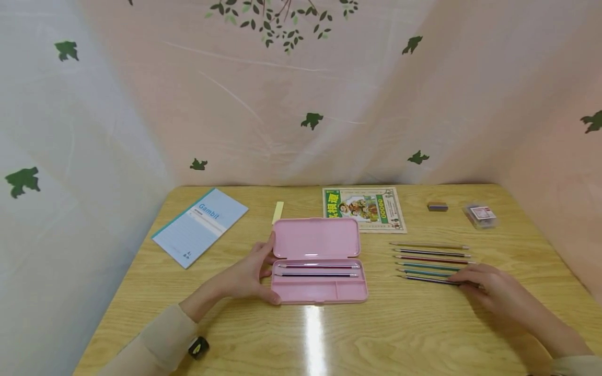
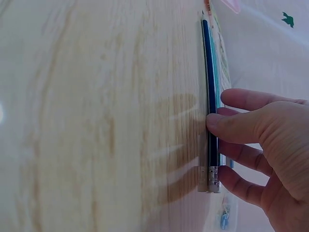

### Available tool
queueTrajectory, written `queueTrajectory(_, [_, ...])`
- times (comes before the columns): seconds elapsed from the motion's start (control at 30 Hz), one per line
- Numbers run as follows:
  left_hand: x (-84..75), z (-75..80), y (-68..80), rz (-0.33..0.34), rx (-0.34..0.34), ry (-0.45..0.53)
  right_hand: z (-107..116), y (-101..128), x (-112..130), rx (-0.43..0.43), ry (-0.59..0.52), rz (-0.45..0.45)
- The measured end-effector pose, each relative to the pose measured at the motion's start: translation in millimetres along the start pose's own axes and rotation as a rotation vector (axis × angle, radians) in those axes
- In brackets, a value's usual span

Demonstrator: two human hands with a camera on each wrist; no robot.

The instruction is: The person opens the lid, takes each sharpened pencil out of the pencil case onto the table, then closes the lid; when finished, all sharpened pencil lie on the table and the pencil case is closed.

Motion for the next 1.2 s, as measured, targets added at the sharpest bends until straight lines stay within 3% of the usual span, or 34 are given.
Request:
queueTrajectory(0.53, [-0.7, 0.8, -0.4, -0.002, -0.007, -0.004, 3.9, -5.6, 3.4, 0.022, -0.039, -0.025])
queueTrajectory(0.7, [-0.7, 0.4, -0.2, -0.004, -0.006, -0.002, 5.6, -16.4, 10.7, 0.042, -0.029, -0.018])
queueTrajectory(1.03, [-0.5, -0.3, 0.0, -0.005, -0.007, 0.014, 13.9, -71.2, 79.1, 0.004, -0.054, 0.134])
queueTrajectory(1.2, [-1.8, -1.2, -0.9, -0.021, -0.003, 0.023, 6.3, -99.5, 113.0, 0.027, -0.113, 0.213])
Point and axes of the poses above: each hand's wrist, its own y-axis away from the middle knuckle, its own z-axis out of the back of the hand, x = y × z, the point moved 10 cm from there along -y, towards the middle knuckle, and after that the axes turned 6 degrees about -z, right-handed, at the moved point
